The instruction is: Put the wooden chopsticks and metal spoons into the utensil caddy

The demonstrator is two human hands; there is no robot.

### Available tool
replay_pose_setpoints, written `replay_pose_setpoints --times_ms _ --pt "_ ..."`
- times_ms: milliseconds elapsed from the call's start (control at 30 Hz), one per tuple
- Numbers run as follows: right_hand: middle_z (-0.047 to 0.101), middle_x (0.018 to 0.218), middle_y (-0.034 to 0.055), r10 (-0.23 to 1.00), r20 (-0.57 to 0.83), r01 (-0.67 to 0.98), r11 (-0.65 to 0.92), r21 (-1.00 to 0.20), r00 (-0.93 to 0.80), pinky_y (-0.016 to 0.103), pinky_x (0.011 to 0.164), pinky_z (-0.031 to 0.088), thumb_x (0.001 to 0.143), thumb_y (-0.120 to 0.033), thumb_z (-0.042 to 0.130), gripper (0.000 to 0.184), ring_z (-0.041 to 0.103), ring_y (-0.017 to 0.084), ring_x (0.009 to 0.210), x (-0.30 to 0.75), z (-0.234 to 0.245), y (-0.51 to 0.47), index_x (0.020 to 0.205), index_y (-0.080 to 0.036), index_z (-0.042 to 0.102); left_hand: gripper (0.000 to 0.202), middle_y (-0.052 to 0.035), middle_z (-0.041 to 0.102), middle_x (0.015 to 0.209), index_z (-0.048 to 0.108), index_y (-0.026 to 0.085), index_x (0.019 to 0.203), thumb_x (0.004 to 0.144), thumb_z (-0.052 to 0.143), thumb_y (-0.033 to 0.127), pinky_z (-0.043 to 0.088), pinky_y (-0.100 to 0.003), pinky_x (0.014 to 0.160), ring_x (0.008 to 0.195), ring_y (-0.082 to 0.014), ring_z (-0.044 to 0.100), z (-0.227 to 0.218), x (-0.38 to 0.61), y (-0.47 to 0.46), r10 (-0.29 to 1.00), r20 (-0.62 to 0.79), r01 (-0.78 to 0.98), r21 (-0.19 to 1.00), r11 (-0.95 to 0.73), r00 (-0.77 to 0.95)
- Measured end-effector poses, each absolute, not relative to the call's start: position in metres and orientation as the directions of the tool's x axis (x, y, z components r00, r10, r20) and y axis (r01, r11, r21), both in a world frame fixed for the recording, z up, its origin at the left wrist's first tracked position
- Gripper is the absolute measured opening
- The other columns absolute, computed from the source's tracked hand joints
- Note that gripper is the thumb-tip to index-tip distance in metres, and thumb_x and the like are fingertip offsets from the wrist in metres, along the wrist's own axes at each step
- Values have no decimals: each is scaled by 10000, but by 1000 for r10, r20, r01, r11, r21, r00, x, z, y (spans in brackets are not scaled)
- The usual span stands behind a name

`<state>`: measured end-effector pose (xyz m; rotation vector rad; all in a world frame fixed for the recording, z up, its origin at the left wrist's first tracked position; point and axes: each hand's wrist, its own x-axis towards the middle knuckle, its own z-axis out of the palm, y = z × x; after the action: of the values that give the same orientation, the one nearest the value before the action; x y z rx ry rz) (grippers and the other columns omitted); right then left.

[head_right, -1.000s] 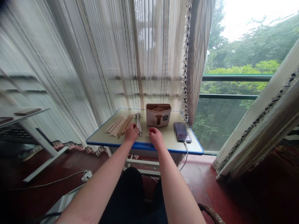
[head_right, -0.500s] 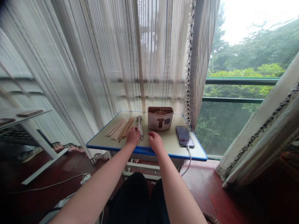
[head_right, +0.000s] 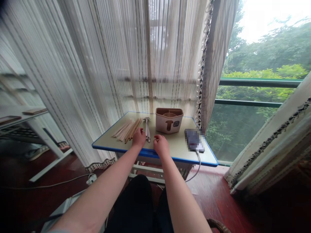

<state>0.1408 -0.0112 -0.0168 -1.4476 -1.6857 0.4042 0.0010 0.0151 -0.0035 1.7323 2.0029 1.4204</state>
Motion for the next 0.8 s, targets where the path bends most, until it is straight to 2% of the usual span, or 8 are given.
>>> replay_pose_setpoints --times_ms 233,367,467,633,800 --pt "625 916 46 916 399 633 285 -719 40 271 743 412 739 -200 465 256 558 149 742 141 -17 -11 928 -204 637 205 -105 649 942 549 159 960 796 426 165 441 -298 808 897 -188 600 -8 -3 17 806 480 692 711 -126 -346" --pt "642 894 46 938 342 617 235 -751 58 274 731 415 734 -215 497 240 569 162 758 141 -16 -6 921 -210 648 196 -104 649 920 545 158 953 784 445 165 448 -305 780 874 -199 602 -3 -7 24 802 454 685 724 -78 -388" --pt "650 893 42 942 323 606 207 -768 87 286 750 417 730 -197 491 239 575 181 806 141 -13 -3 895 -228 661 203 -112 641 934 547 153 950 771 452 148 447 -320 785 887 -216 595 8 -14 30 794 499 729 676 -107 -347" --pt "630 947 50 891 445 501 347 -792 86 280 818 416 731 -153 434 292 568 178 889 125 5 -2 898 -210 666 222 -101 627 950 568 156 940 772 426 129 430 -320 850 933 -202 571 22 -41 35 722 649 801 553 -229 -241" --pt "596 988 46 836 539 304 489 -817 104 253 800 434 745 -138 385 364 563 143 856 76 27 5 1030 -202 602 257 -86 621 943 541 156 1001 794 389 153 448 -293 828 890 -178 575 15 -70 30 606 682 738 638 -219 -410"
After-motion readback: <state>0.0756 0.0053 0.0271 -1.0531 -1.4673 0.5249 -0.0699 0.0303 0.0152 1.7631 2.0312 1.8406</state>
